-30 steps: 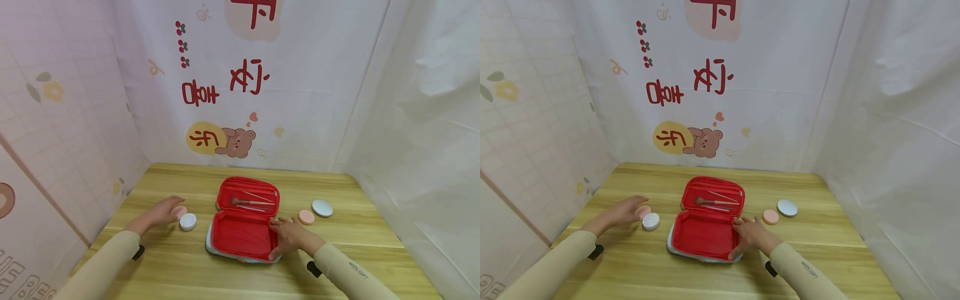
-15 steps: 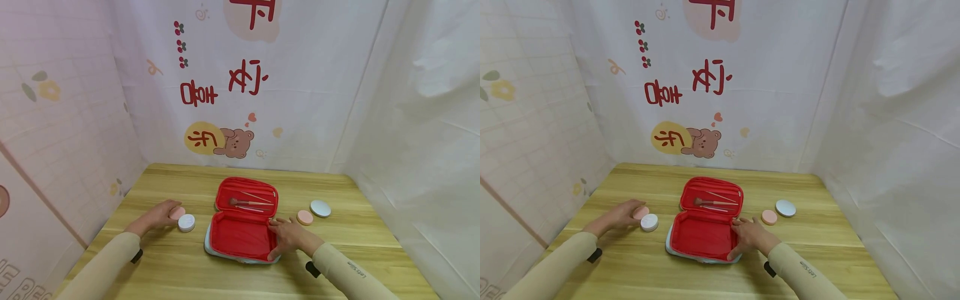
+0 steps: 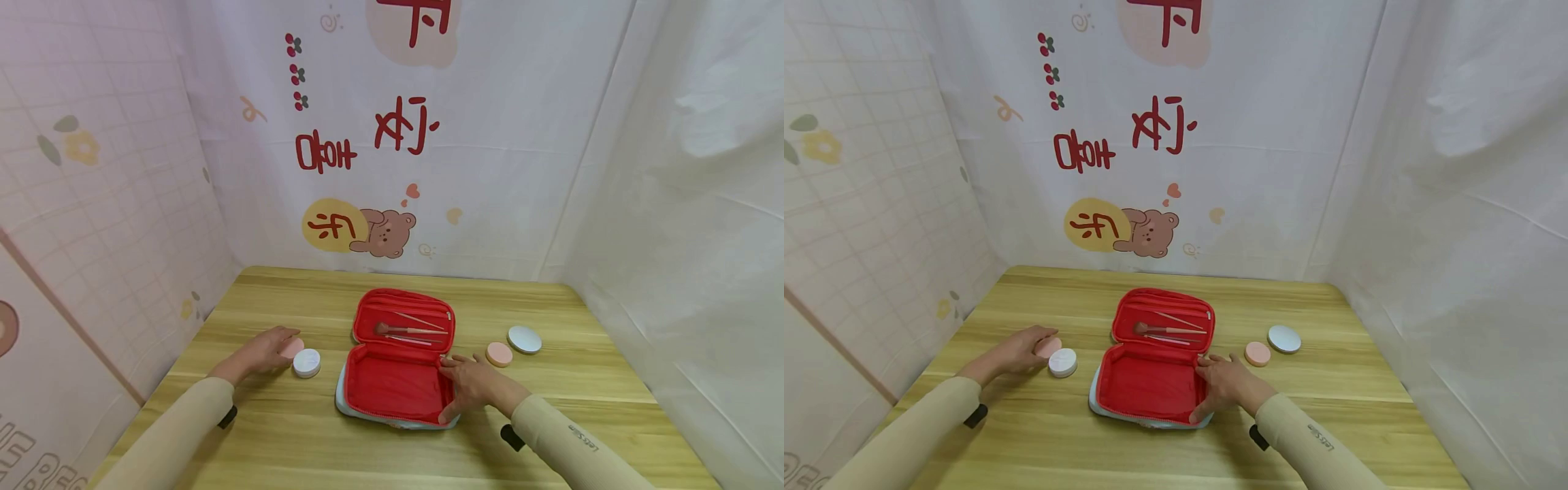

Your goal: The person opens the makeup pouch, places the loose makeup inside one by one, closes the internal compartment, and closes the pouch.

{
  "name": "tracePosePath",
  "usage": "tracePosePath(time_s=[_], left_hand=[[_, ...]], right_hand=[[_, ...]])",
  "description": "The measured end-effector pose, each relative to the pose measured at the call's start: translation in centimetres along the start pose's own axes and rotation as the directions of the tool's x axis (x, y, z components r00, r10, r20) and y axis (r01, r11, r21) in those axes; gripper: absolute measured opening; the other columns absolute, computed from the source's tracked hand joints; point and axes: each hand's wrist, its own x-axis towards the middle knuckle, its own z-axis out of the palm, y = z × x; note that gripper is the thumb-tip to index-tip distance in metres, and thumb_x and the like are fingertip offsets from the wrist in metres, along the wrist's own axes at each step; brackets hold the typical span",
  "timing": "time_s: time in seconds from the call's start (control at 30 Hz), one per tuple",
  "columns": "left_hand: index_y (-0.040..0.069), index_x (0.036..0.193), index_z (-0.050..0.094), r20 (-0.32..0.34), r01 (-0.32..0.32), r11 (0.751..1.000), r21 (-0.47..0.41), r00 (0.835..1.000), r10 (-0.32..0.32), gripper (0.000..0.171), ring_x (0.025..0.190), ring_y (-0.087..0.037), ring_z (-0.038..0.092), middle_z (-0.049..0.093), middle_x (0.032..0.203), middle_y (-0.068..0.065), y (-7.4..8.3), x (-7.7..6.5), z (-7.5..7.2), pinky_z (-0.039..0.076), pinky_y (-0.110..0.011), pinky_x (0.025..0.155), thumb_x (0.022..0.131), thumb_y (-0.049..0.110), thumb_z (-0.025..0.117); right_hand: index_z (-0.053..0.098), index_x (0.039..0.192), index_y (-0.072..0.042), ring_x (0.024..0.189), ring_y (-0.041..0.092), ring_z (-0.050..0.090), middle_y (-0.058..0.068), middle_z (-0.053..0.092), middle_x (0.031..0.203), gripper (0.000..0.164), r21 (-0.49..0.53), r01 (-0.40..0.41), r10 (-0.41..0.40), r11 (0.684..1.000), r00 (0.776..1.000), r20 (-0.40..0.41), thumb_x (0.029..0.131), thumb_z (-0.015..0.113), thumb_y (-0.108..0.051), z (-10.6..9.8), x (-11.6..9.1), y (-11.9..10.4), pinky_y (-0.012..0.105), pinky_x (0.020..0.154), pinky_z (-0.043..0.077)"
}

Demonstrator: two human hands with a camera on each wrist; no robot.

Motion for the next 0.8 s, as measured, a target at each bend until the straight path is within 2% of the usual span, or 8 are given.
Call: tracePosePath(time_s=[0.23,0.37,0.6,0.8], left_hand=[[-0.008,0.139,0.049,-0.005,0.031,0.999,-0.030,0.999,-0.031,0.063,0.126,-0.049,0.046,0.051,0.136,-0.031,-0.3,-0.2,0.5,0.036,-0.060,0.103,0.084,0.008,0.077],[-0.010,0.137,0.050,-0.032,0.020,1.000,-0.005,0.999,-0.021,0.062,0.124,-0.050,0.048,0.052,0.133,-0.032,-0.3,-0.4,0.5,0.037,-0.061,0.102,0.084,0.009,0.076],[-0.015,0.131,0.051,-0.107,0.034,0.999,0.017,0.994,-0.032,0.061,0.113,-0.046,0.054,0.056,0.122,-0.031,-0.2,-0.7,-0.5,0.042,-0.058,0.096,0.084,0.014,0.076],[-0.017,0.126,0.054,-0.149,0.040,0.998,0.042,0.988,-0.033,0.060,0.105,-0.043,0.056,0.057,0.115,-0.028,-0.1,-0.4,-1.4,0.045,-0.057,0.092,0.085,0.021,0.077]], right_hand=[[0.052,0.143,-0.006,0.141,0.037,0.035,0.009,0.045,0.151,0.104,-0.001,0.002,-0.002,1.000,1.000,0.006,0.065,0.079,-0.070,0.0,0.0,-0.1,0.067,0.108,0.024],[0.053,0.143,-0.006,0.141,0.036,0.035,0.009,0.045,0.151,0.103,-0.015,0.005,-0.004,1.000,1.000,0.008,0.066,0.078,-0.070,0.0,0.1,-0.2,0.066,0.108,0.025],[0.053,0.143,-0.006,0.141,0.037,0.035,0.010,0.045,0.151,0.103,-0.012,-0.005,0.006,1.000,1.000,0.015,0.066,0.079,-0.069,-0.1,0.1,-0.3,0.065,0.108,0.025],[0.052,0.143,-0.006,0.141,0.037,0.035,0.010,0.044,0.152,0.104,-0.020,-0.011,0.011,1.000,1.000,0.023,0.066,0.078,-0.070,-0.2,0.1,-0.3,0.066,0.108,0.025]])
